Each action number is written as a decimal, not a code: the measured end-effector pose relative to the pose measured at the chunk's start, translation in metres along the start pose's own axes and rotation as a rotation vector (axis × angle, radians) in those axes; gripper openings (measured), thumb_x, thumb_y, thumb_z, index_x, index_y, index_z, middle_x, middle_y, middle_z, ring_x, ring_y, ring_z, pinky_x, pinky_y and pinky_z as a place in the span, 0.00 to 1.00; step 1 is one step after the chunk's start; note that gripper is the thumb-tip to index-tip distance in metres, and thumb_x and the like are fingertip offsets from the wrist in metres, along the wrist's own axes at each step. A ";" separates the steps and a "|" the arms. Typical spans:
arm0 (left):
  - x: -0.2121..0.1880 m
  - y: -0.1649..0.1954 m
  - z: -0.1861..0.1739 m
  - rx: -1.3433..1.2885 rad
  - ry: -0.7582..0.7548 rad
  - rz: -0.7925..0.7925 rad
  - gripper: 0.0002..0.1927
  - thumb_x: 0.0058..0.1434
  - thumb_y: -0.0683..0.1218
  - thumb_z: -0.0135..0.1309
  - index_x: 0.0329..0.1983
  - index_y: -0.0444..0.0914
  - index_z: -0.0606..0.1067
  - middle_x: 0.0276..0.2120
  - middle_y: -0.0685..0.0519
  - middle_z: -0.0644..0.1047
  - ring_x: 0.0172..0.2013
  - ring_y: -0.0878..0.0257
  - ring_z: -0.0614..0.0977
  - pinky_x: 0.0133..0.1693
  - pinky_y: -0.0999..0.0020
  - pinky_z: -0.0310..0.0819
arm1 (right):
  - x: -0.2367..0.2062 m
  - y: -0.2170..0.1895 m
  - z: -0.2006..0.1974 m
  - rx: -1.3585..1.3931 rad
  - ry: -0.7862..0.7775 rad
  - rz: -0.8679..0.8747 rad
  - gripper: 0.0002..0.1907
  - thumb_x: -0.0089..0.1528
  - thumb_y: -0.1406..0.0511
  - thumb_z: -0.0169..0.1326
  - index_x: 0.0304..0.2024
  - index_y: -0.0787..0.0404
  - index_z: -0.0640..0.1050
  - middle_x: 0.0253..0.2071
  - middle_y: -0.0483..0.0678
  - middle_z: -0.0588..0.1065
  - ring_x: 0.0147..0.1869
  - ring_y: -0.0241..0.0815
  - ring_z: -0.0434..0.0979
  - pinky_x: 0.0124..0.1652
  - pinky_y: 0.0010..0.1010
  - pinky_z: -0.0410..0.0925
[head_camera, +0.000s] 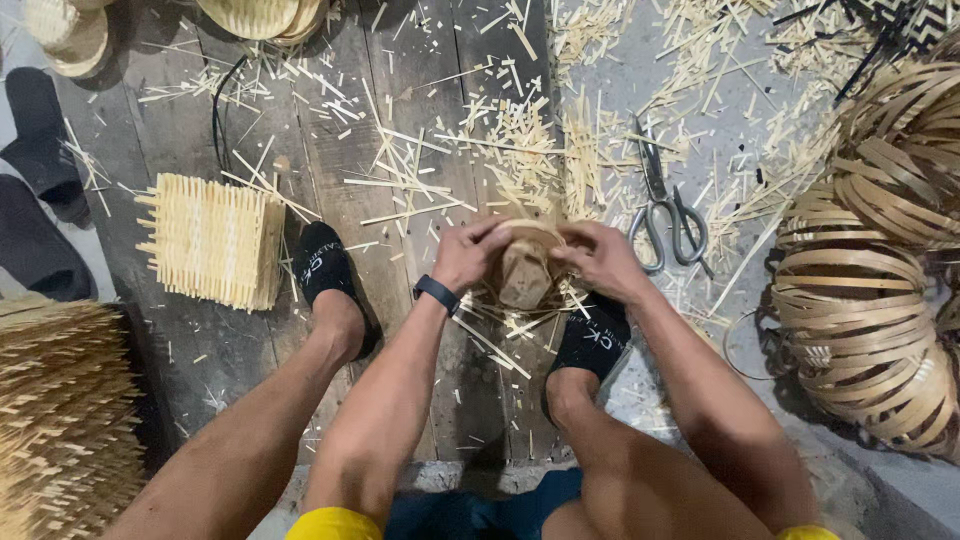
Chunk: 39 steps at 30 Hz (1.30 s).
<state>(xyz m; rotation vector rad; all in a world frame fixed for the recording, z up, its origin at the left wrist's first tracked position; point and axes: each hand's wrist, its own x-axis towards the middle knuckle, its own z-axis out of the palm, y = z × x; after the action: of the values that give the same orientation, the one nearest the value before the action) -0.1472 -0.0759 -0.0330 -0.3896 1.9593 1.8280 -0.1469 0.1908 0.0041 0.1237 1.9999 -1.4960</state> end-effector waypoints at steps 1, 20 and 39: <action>-0.005 0.004 0.001 0.038 -0.007 0.061 0.17 0.62 0.47 0.63 0.53 0.36 0.81 0.44 0.50 0.85 0.42 0.69 0.82 0.46 0.72 0.77 | 0.001 -0.007 0.005 -0.056 0.038 0.056 0.21 0.58 0.58 0.65 0.52 0.57 0.81 0.39 0.45 0.80 0.34 0.34 0.80 0.36 0.27 0.73; -0.069 -0.053 -0.018 -0.819 -0.008 -0.565 0.16 0.66 0.38 0.42 0.56 0.35 0.72 0.47 0.48 0.81 0.43 0.59 0.86 0.42 0.63 0.86 | -0.017 0.021 0.048 0.597 0.027 0.465 0.07 0.63 0.70 0.57 0.36 0.72 0.79 0.31 0.56 0.79 0.30 0.44 0.83 0.32 0.30 0.79; -0.081 0.037 -0.007 0.248 0.204 0.271 0.19 0.63 0.54 0.59 0.50 0.36 0.80 0.36 0.43 0.82 0.34 0.57 0.82 0.37 0.63 0.77 | -0.051 -0.057 0.073 0.331 -0.024 0.311 0.24 0.59 0.55 0.58 0.51 0.62 0.69 0.36 0.56 0.79 0.28 0.47 0.82 0.22 0.35 0.75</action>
<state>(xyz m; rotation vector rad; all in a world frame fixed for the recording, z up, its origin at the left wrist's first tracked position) -0.0952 -0.0860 0.0394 -0.2495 2.4496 1.7257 -0.0997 0.1202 0.0672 0.5259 1.6102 -1.5964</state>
